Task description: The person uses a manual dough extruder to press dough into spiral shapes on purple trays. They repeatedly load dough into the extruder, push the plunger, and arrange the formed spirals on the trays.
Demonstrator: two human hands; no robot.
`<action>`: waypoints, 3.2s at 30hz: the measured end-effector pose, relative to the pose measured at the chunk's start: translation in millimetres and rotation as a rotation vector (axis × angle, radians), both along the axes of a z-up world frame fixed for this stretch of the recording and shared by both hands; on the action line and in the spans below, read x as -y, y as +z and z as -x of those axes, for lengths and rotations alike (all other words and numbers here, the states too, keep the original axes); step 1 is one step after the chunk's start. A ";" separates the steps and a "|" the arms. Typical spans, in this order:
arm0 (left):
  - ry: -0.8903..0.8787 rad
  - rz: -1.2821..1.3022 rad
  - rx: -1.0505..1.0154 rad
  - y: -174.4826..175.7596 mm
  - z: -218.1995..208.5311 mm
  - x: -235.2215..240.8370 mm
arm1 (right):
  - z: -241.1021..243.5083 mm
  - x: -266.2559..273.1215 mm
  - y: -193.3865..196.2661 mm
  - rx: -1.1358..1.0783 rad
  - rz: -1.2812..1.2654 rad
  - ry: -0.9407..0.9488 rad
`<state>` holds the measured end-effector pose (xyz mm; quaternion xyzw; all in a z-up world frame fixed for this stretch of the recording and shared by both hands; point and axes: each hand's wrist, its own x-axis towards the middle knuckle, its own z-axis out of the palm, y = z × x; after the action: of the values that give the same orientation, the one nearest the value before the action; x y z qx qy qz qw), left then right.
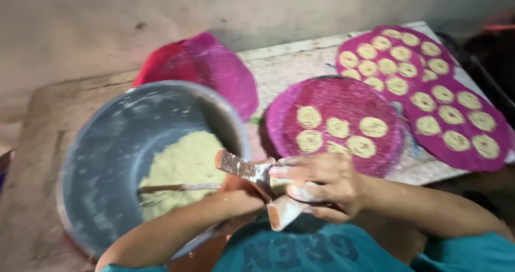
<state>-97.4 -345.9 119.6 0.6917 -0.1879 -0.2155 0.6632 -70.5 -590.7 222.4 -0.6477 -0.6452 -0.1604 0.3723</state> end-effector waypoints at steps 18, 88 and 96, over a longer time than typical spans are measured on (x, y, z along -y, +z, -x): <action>-0.494 -0.237 0.199 -5.4 -127.7 200.0 | 7.5 235.6 -138.2 -1.773 -0.169 0.205; 1.003 -0.576 0.505 -153.4 -84.4 159.6 | -83.0 290.0 -118.7 -1.709 -0.187 -0.334; 0.343 -0.775 0.752 -138.6 -176.7 227.2 | -52.0 287.0 -107.9 -1.625 -0.364 -0.354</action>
<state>79.3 -573.1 -19.0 0.9344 -0.2033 0.1030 0.2737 -18.5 -877.6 114.5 -0.5828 -0.0310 0.1973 0.7877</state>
